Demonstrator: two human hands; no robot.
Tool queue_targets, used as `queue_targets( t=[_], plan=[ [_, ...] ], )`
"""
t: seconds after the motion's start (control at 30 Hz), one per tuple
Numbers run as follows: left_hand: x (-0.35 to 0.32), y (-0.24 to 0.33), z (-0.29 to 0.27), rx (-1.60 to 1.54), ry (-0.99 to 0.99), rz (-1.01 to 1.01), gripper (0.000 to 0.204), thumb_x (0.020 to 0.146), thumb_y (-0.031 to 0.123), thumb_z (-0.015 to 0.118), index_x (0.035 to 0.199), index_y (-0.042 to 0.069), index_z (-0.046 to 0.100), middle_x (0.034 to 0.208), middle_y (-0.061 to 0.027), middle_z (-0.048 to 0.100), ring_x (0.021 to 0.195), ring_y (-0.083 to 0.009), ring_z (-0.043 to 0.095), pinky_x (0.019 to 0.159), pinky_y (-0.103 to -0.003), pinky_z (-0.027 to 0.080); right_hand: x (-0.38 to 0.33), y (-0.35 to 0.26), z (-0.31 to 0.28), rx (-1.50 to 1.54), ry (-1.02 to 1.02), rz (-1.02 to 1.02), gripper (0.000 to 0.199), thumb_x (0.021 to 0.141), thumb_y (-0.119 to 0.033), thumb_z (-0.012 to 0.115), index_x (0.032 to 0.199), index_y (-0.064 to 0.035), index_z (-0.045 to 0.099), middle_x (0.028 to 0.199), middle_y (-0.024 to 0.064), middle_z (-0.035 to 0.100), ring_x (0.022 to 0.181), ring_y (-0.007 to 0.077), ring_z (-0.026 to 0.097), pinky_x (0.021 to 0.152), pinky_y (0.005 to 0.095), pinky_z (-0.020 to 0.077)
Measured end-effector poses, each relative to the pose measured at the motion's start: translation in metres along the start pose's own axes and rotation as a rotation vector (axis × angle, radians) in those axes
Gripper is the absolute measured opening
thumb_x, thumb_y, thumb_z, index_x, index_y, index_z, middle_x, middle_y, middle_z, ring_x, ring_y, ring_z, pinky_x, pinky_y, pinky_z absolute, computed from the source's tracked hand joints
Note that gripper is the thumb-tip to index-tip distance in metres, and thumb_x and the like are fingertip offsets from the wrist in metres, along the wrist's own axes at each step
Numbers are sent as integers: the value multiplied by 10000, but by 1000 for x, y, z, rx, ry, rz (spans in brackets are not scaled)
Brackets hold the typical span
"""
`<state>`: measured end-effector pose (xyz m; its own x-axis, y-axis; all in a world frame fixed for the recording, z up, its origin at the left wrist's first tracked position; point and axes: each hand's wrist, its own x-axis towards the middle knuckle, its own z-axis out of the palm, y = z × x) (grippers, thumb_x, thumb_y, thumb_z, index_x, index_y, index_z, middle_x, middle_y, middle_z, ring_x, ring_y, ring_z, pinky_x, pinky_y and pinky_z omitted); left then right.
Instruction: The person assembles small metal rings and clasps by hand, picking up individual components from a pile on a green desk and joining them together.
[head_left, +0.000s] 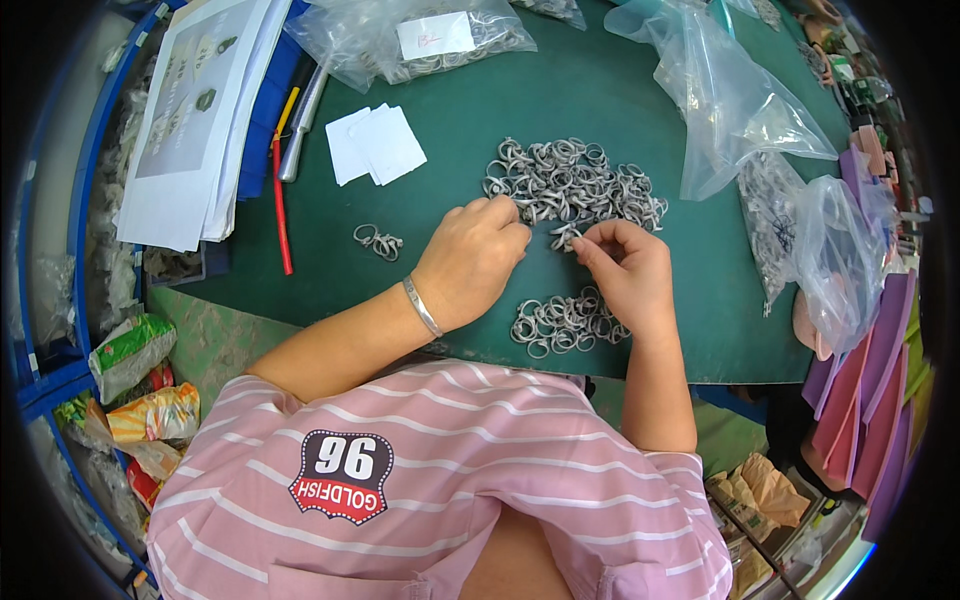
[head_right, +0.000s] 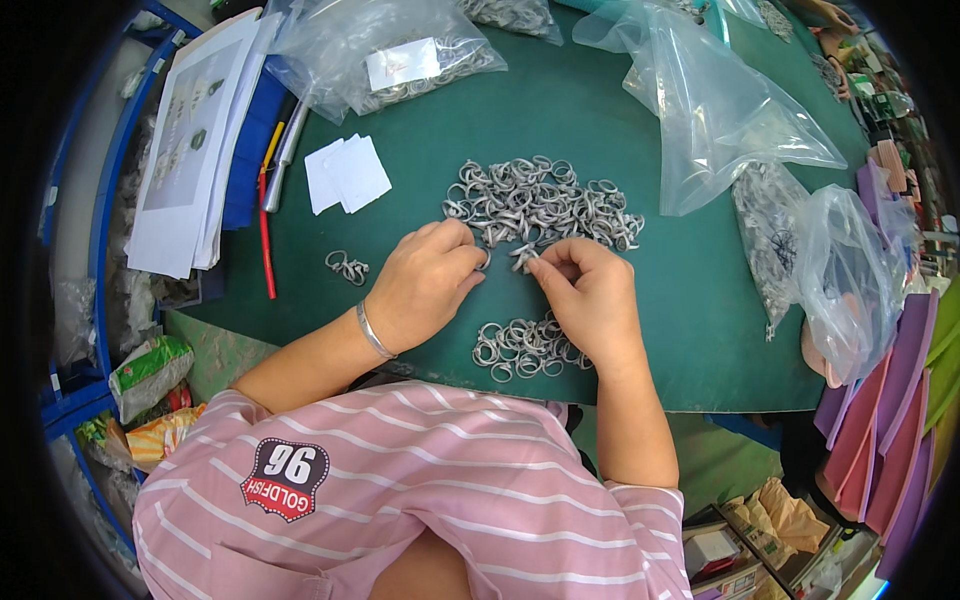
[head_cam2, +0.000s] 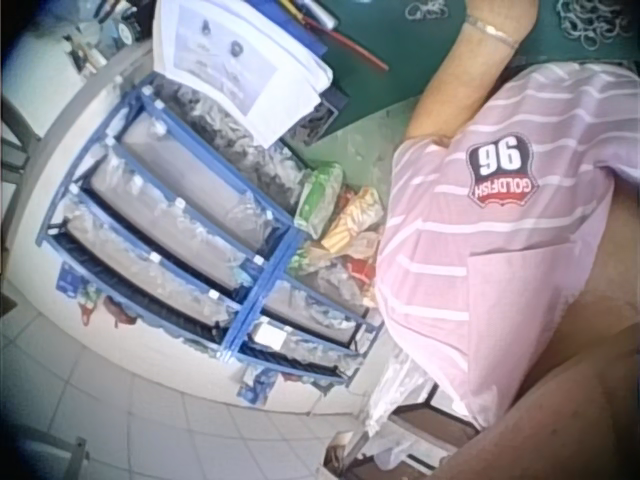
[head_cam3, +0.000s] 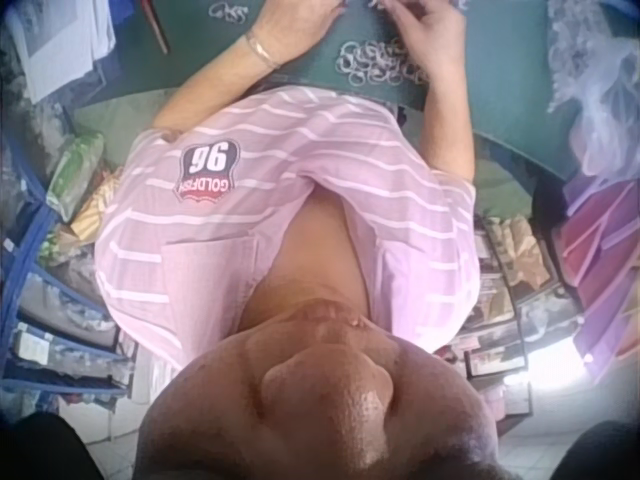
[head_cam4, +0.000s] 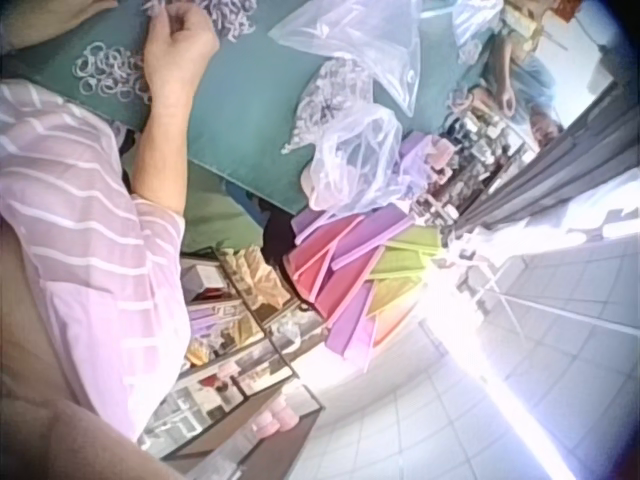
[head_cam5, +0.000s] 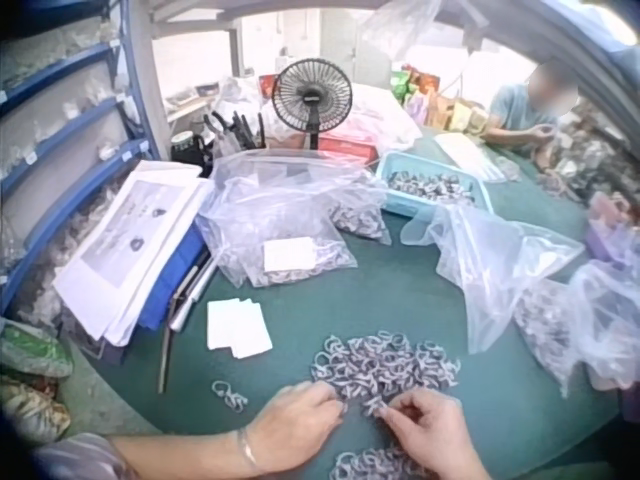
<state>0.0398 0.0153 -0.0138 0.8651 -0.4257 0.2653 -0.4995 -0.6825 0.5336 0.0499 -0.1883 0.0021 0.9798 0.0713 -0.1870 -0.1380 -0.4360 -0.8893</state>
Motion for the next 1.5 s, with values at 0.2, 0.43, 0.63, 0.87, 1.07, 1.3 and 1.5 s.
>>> queue_targets(
  t=[0.2, 0.43, 0.63, 0.87, 1.07, 1.3, 1.5],
  plan=[
    [1, 0, -4, -267, 119, 2, 210, 712, -20, 725, 896, 15, 629, 943, -83, 594, 808, -203, 604, 702, -294, 491, -3, 10, -6, -20, -8, -87, 99, 761, -29, 728, 777, 20, 643, 672, 71, 623, 584, 129, 569, 554, 263, 471],
    [-8, 3, -6, -1445, -18, -522, 249, 789, -38, 703, 1028, -21, 631, 998, -64, 609, 841, -126, 615, 732, -252, 524, -5, 2, -3, -88, 14, -49, 67, 769, 0, 691, 796, 25, 635, 754, 93, 645, 636, 140, 607, 568, 264, 488],
    [-17, -1, -10, -1702, -151, -748, 234, 917, 83, 599, 1107, -53, 609, 1113, -136, 620, 931, -175, 646, 796, -267, 540, -5, 2, 4, -57, 75, -258, 79, 790, 19, 655, 867, 28, 639, 796, 109, 646, 657, 151, 618, 582, 272, 499],
    [-18, -1, -10, -1825, -94, -730, 292, 984, 157, 498, 1161, -61, 580, 1160, -168, 615, 1013, -212, 632, 833, -290, 537, -3, 5, 3, -308, 103, -408, 132, 784, 10, 659, 915, 5, 656, 841, 142, 629, 692, 273, 634, 614, 329, 508],
    [-19, 8, -14, -1621, -76, -640, 285, 972, 111, 508, 1187, -67, 568, 1179, -181, 611, 1044, -237, 631, 854, -298, 534, -5, 5, 3, -96, 64, -317, 140, 795, 20, 665, 934, 3, 664, 772, 85, 641, 646, 159, 616, 566, 266, 484],
    [-17, 8, -20, -1744, -74, -735, 239, 962, 129, 534, 1077, -67, 608, 1095, -176, 645, 977, -235, 659, 828, -293, 546, -9, 1, -3, 509, -93, 84, 95, 851, -3, 652, 930, 50, 650, 821, 72, 666, 700, 96, 626, 610, 219, 532],
    [-18, 7, -19, -1899, -90, -785, 277, 966, 192, 542, 1020, -71, 606, 1065, -193, 646, 961, -251, 662, 812, -300, 555, -10, 2, -5, 645, -181, 118, 112, 872, -23, 630, 953, 54, 630, 827, 90, 672, 716, 125, 647, 604, 234, 546]
  ],
)
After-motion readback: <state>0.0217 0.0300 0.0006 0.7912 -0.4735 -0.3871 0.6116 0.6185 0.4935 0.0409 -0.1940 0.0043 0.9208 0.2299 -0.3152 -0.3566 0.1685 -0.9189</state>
